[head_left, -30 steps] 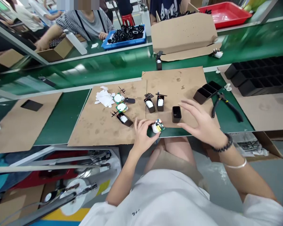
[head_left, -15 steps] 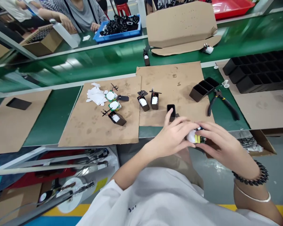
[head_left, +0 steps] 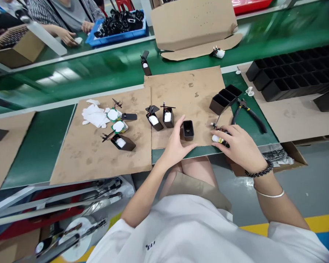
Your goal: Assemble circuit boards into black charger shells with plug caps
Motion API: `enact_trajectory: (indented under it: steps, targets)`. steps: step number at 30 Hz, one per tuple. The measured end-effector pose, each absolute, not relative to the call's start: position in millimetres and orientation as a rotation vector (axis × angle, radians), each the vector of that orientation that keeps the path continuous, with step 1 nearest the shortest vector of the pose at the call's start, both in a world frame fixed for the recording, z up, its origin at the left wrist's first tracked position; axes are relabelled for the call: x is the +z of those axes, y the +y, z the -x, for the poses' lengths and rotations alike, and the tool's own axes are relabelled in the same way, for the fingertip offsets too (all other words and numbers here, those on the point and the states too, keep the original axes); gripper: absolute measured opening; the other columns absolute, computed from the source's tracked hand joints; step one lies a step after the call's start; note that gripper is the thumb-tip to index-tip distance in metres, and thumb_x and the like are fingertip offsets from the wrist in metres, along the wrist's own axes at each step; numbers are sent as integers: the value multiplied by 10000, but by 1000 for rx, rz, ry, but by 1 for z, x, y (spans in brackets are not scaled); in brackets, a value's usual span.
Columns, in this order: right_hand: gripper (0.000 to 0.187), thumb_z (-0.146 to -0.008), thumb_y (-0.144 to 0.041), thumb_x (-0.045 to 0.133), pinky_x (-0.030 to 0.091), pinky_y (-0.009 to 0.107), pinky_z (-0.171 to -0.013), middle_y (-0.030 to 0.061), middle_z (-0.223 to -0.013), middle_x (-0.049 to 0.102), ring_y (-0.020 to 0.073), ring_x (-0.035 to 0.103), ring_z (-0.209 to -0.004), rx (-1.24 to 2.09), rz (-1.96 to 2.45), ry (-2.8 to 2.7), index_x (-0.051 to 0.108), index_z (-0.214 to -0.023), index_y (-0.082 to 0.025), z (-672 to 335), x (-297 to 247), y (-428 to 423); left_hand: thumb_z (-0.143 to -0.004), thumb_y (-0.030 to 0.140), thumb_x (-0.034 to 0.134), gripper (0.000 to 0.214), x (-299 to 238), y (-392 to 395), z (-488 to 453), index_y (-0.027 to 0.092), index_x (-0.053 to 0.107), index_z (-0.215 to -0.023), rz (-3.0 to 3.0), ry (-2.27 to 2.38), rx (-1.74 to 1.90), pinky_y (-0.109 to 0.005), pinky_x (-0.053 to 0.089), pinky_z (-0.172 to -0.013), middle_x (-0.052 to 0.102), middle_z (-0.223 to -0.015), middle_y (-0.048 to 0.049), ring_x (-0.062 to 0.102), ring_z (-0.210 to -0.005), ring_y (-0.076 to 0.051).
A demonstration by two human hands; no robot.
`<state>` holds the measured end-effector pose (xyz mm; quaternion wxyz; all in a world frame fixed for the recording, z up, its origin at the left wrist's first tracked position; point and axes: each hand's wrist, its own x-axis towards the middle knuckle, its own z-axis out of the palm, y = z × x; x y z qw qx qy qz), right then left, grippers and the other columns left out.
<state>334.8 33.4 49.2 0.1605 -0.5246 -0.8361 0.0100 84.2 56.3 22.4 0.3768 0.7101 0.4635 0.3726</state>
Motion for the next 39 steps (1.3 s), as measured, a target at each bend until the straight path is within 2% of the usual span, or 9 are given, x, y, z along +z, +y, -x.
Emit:
enact_trajectory:
  steps: [4, 8, 10, 14, 20, 24, 28, 32, 39]
  targets:
    - [242, -929, -375, 665, 604, 487, -888, 104, -1179, 737, 311, 708, -1029, 574, 1418, -2165, 731, -1117, -237, -341, 61, 45, -746, 261, 855, 809, 16, 60, -92, 244, 468, -1456, -1694, 1260, 1052, -509, 440, -1203, 585, -1461, -129, 549, -1400, -317]
    - [455, -841, -511, 764, 649, 375, -826, 23, -1185, 751, 239, 737, -1061, 1215, 1117, -1350, 608, -1236, -347, -332, 53, 36, -734, 251, 866, 652, 28, 43, -92, 209, 579, -1318, -1751, 1237, 1192, -442, 495, -1153, 663, -1353, -114, 628, -1297, -276]
    - [413, -862, -562, 726, 658, 409, -863, -5, -1155, 766, 217, 754, -1035, 1421, 997, -1047, 580, -1199, -371, -321, 43, 26, -741, 269, 864, 636, 35, 31, -91, 204, 581, -1307, -1772, 1226, 1219, -426, 505, -1142, 670, -1342, -117, 635, -1292, -269]
    - [319, -892, -567, 681, 629, 481, -978, 23, -1178, 768, 209, 754, -1059, 1606, 873, -737, 616, -1049, -296, -295, 21, 8, -755, 342, 864, 664, 47, 10, -87, 192, 560, -1326, -1825, 1208, 1253, -412, 529, -1109, 665, -1347, -131, 638, -1293, -272]
    - [241, -996, -481, 520, 619, 497, -999, 68, -1295, 726, 214, 734, -1128, 1541, 833, -756, 621, -1086, -282, -275, 27, -13, -797, 364, 832, 622, 58, -8, -86, 203, 546, -1326, -1964, 1237, 1281, -394, 557, -1050, 682, -1318, -123, 671, -1227, -252]
    - [243, -1036, -429, 431, 617, 505, -1001, 52, -1358, 686, 224, 705, -1198, 1419, 801, -946, 588, -1193, -331, -268, 50, -26, -823, 356, 808, 584, 67, -15, -83, 202, 555, -1327, -1997, 1202, 1299, -370, 553, -1023, 688, -1282, -112, 672, -1190, -236]
    - [164, -993, -397, 565, 602, 560, -1007, 4, -1255, 700, 268, 694, -1205, 1006, 680, -1123, 599, -1153, -386, -255, 75, -32, -828, 345, 806, 576, 83, -23, -77, 216, 581, -1342, -2010, 1140, 1308, -362, 535, -1036, 682, -1272, -103, 650, -1184, -223]
    - [241, -886, -457, 722, 626, 590, -931, 37, -1139, 696, 333, 730, -1085, 635, 659, -1266, 617, -1078, -356, -242, 90, -37, -819, 283, 802, 589, 99, -32, -72, 224, 583, -1363, -2025, 1047, 1310, -342, 533, -1025, 667, -1282, -101, 630, -1169, -213]
    - [277, -853, -417, 764, 641, 609, -860, 39, -1237, 685, 354, 716, -1108, 431, 660, -1522, 650, -1106, -407, -252, 94, -42, -841, 222, 742, 576, 112, -42, -69, 235, 571, -1391, -2057, 1026, 1287, -338, 554, -993, 649, -1275, -106, 620, -1165, -215]
